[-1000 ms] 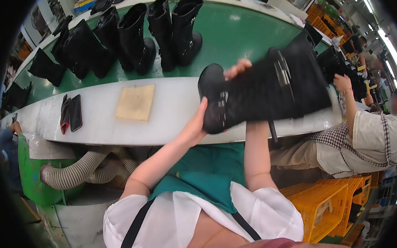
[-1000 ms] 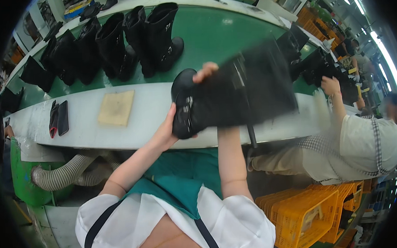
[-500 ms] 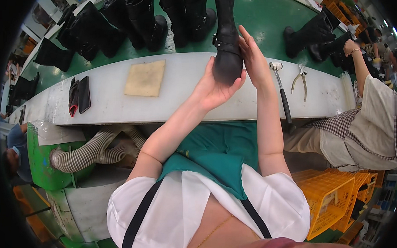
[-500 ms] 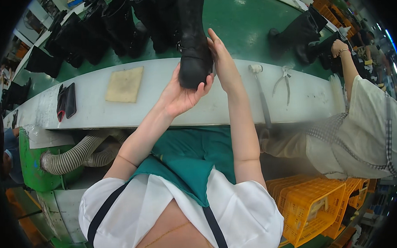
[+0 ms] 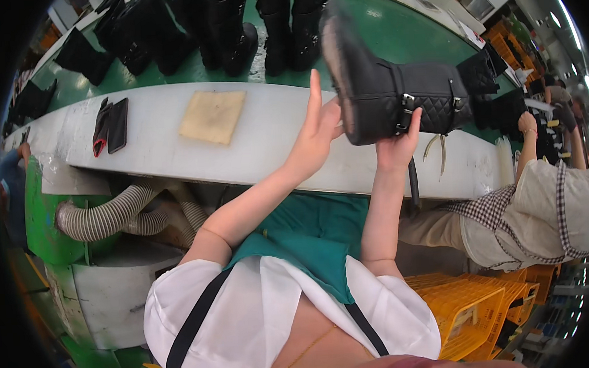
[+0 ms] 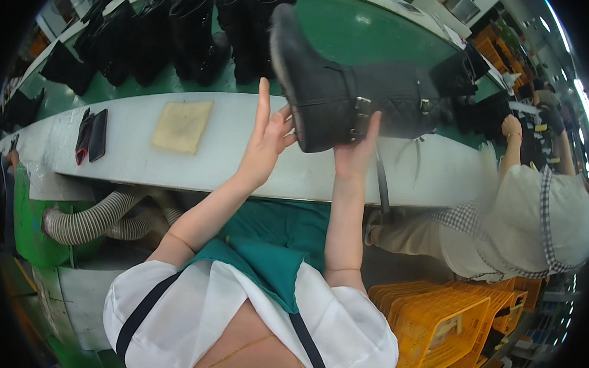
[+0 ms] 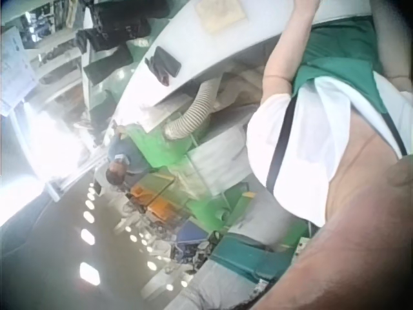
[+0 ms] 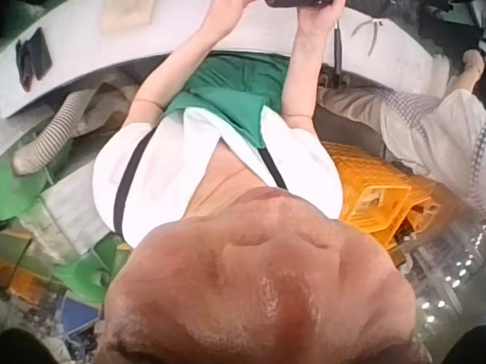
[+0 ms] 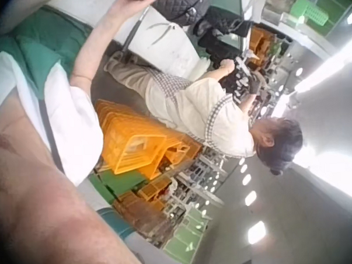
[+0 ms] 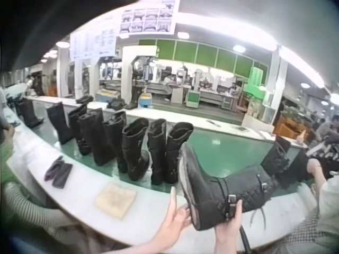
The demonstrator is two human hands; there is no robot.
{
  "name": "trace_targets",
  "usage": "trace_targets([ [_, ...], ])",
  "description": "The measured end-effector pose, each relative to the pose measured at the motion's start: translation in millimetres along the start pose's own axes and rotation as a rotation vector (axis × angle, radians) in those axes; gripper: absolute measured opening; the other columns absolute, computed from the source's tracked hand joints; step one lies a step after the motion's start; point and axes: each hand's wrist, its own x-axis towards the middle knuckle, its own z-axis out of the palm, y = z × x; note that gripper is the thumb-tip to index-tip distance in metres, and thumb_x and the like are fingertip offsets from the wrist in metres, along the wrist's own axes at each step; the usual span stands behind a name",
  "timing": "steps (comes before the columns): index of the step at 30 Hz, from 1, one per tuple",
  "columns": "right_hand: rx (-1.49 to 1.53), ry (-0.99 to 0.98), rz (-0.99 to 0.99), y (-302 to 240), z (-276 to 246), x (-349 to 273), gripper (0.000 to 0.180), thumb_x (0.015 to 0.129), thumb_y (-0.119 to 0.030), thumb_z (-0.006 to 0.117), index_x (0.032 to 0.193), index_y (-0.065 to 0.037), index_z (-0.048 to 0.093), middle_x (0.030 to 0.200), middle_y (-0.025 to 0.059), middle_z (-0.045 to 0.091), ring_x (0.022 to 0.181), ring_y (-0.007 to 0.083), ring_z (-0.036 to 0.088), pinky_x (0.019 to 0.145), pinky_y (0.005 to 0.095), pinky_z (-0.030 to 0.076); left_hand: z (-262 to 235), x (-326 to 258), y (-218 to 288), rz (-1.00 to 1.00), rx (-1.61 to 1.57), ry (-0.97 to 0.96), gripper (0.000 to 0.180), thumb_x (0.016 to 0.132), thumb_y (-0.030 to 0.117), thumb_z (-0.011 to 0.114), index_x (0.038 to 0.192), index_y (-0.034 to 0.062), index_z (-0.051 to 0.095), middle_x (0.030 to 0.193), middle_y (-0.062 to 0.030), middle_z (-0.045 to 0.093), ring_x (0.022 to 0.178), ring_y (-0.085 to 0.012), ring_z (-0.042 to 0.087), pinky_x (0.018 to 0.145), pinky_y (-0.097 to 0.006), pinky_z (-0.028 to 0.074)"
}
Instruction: The person picks up black boots from a conveyor belt, inspects the soles, and uses a hammer to tap the bottom of the boots. The person handles the boots one at a time, rotating them to access different areas of the sole before placing them back on the line.
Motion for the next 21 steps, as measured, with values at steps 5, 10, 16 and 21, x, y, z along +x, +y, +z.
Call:
trace_targets([
  [5,0.214,-0.125,0.116,-6,2,7,0.044,0.099,-0.034,0.040,0.127,-0.001,0.052,0.130,0.0146,0.054,0.116,0.0295,0.054,0.100,0.0441,0.045,-1,23,18,-0.124,-0.140,-0.051,0.063,0.102,0.042,0.033,0.150,0.0060,0.014,0.142,-0.0178,0.037,0.122,-0.0261,0.048,0.095,-0.039,0.047],
  [10,0.203,-0.434,0.129,-3,-4,6,0.043,0.098,-0.028,0.040,0.128,0.001,0.049,0.127,0.0160,0.055,0.115,0.0295,0.055,0.097,0.0434,0.047,2,28,14,-0.142,-0.125,-0.103,0.058,0.101,0.038,0.040,0.147,0.0051,0.027,0.139,-0.0073,0.044,0.120,-0.0179,0.048,0.095,-0.037,0.046],
  [16,0.165,-0.211,0.061,3,9,-2,0.046,0.099,-0.031,0.035,0.130,0.001,0.048,0.129,0.0162,0.054,0.116,0.0289,0.055,0.099,0.0415,0.046,1,26,10,-0.128,-0.171,-0.036,0.055,0.101,0.032,0.045,0.147,0.0073,0.029,0.136,-0.0041,0.047,0.122,-0.0139,0.046,0.099,-0.037,0.042],
  [21,0.173,-0.119,0.074,12,21,-12,0.048,0.100,-0.034,0.033,0.131,-0.001,0.048,0.134,0.0137,0.052,0.122,0.0276,0.051,0.104,0.0416,0.042,3,22,15,-0.018,-0.245,0.032,0.054,0.101,0.031,0.045,0.147,0.0072,0.030,0.132,-0.0034,0.051,0.118,-0.0120,0.050,0.096,-0.031,0.043],
])
